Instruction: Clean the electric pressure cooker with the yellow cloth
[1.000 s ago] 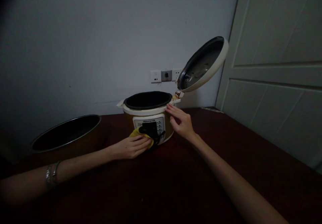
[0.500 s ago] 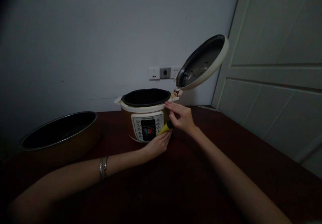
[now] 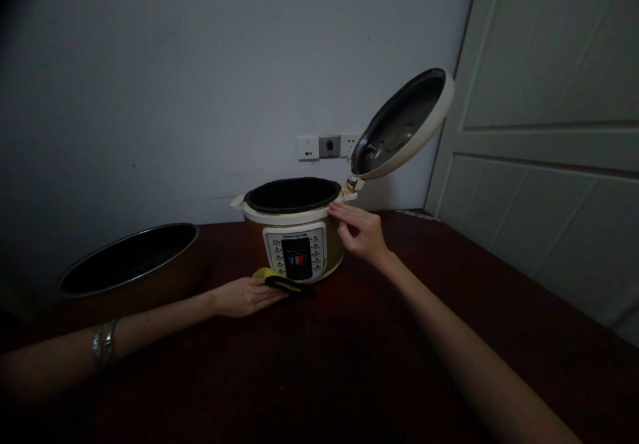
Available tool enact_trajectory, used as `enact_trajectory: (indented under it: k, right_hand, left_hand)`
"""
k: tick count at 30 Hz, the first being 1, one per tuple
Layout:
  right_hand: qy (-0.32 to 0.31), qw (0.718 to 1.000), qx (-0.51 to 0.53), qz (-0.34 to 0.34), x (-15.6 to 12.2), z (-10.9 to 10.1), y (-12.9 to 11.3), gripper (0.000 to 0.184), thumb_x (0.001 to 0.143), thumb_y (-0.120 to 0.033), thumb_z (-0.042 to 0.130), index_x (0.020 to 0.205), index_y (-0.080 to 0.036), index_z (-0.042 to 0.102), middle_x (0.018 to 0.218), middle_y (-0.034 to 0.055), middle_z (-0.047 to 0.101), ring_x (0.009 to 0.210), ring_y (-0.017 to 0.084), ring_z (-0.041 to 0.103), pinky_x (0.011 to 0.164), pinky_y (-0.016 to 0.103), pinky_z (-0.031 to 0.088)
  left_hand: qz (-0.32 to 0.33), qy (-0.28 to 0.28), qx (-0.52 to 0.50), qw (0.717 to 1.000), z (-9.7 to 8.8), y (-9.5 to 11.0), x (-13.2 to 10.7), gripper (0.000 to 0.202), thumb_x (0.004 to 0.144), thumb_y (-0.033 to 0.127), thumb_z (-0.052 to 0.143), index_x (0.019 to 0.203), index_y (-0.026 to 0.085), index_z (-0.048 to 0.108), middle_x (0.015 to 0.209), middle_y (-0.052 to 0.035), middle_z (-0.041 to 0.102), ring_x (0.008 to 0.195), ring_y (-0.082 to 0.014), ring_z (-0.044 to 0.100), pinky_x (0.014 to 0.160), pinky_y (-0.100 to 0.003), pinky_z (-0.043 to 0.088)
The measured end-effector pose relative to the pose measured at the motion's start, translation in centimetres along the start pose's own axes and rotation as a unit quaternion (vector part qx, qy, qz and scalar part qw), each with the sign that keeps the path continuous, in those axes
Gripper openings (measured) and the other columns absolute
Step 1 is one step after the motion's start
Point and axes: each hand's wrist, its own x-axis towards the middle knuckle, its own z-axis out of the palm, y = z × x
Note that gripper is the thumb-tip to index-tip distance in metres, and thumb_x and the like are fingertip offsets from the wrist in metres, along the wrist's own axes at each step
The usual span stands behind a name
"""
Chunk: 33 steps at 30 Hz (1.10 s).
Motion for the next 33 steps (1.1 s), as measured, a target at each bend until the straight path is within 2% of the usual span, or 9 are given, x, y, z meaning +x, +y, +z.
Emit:
enact_trajectory:
  k: [7,11,16,20,24,26,29,31,33]
  right_hand:
    - [0.016,1.000,0.014,0.004,0.0,0.2,-0.1,0.038,0.075,-0.011,0.048,0.104,-0.020,0.071,0.109,0.0055,0.068,0.102,0.021,0.064,0.093,0.041,0.051]
    - [0.024,0.996,0.059,0.066,-0.3,0.4,-0.1,0.035,0.075,-0.014,0.050,0.101,-0.023,0.072,0.108,0.0031,0.069,0.104,0.022,0.064,0.095,0.042,0.049]
    - [0.045,0.959,0.183,0.214,-1.2,0.5,-0.4,0.035,0.076,-0.019,0.052,0.107,-0.024,0.069,0.114,0.0020,0.066,0.113,0.022,0.058,0.098,0.042,0.046]
    - [0.043,0.949,0.210,0.230,-1.6,1.0,-0.3,0.038,0.074,-0.020,0.057,0.110,-0.024,0.068,0.120,0.0015,0.063,0.120,0.023,0.052,0.107,0.044,0.035]
    - [0.148,0.932,0.189,0.273,-2.8,1.6,-0.9,0.033,0.077,-0.020,0.052,0.106,-0.019,0.069,0.109,0.0060,0.069,0.101,0.023,0.064,0.089,0.044,0.052]
    - [0.160,0.952,0.122,0.231,-4.1,1.8,-2.1,0.028,0.080,-0.018,0.049,0.099,-0.018,0.071,0.096,0.0070,0.071,0.086,0.021,0.067,0.075,0.039,0.057]
    - [-0.036,0.998,0.037,-0.022,-6.2,2.5,-5.1,0.025,0.081,-0.011,0.050,0.094,-0.016,0.070,0.085,0.0079,0.070,0.080,0.018,0.065,0.071,0.033,0.056]
    - [-0.189,0.964,0.009,-0.186,-7.3,3.6,-7.1,0.025,0.084,-0.010,0.049,0.100,-0.013,0.068,0.089,0.0101,0.070,0.086,0.018,0.064,0.077,0.032,0.055]
    - [-0.277,0.927,-0.027,-0.250,-7.9,5.2,-8.4,0.026,0.088,-0.012,0.046,0.106,-0.010,0.065,0.099,0.0115,0.069,0.097,0.019,0.063,0.087,0.033,0.052]
  left_hand:
    - [-0.074,-0.056,-0.056,0.994,-0.2,-2.5,-6.0,0.048,0.089,0.011,0.038,0.136,0.022,0.043,0.132,-0.0049,0.056,0.124,-0.0135,0.048,0.109,-0.033,0.026]
    - [-0.035,-0.067,-0.098,0.992,-0.7,-2.1,-4.1,0.052,0.090,0.016,0.037,0.142,0.021,0.033,0.139,-0.0057,0.049,0.130,-0.0153,0.041,0.110,-0.034,0.024]
    - [0.008,-0.064,-0.144,0.987,-0.4,-1.3,-0.9,0.050,0.093,0.015,0.031,0.143,0.019,0.032,0.139,-0.0066,0.048,0.130,-0.0140,0.040,0.108,-0.030,0.026]
    - [0.002,-0.063,-0.152,0.986,-0.2,-1.1,-0.8,0.053,0.091,0.019,0.038,0.143,0.018,0.031,0.139,-0.0089,0.048,0.130,-0.0164,0.041,0.107,-0.032,0.028]
    - [-0.002,-0.055,-0.149,0.987,-0.4,-0.1,-1.1,0.057,0.088,0.023,0.044,0.143,0.012,0.030,0.141,-0.0123,0.045,0.130,-0.0198,0.041,0.109,-0.036,0.027]
    - [-0.027,-0.052,-0.151,0.987,-0.5,0.6,-1.0,0.058,0.087,0.024,0.046,0.142,0.012,0.030,0.141,-0.0128,0.044,0.131,-0.0206,0.039,0.110,-0.038,0.025]
    - [-0.057,-0.044,-0.166,0.983,-0.5,1.4,-1.0,0.057,0.087,0.024,0.045,0.141,0.012,0.033,0.141,-0.0133,0.044,0.132,-0.0211,0.038,0.111,-0.040,0.024]
    - [-0.051,-0.011,-0.184,0.981,-0.6,1.4,-1.2,0.051,0.085,0.020,0.043,0.135,0.012,0.041,0.138,-0.0144,0.047,0.130,-0.0215,0.039,0.110,-0.041,0.027]
    - [-0.057,0.054,-0.203,0.976,-0.8,1.0,-1.7,0.041,0.082,0.015,0.040,0.120,0.014,0.055,0.127,-0.0141,0.058,0.123,-0.0220,0.047,0.104,-0.041,0.035]
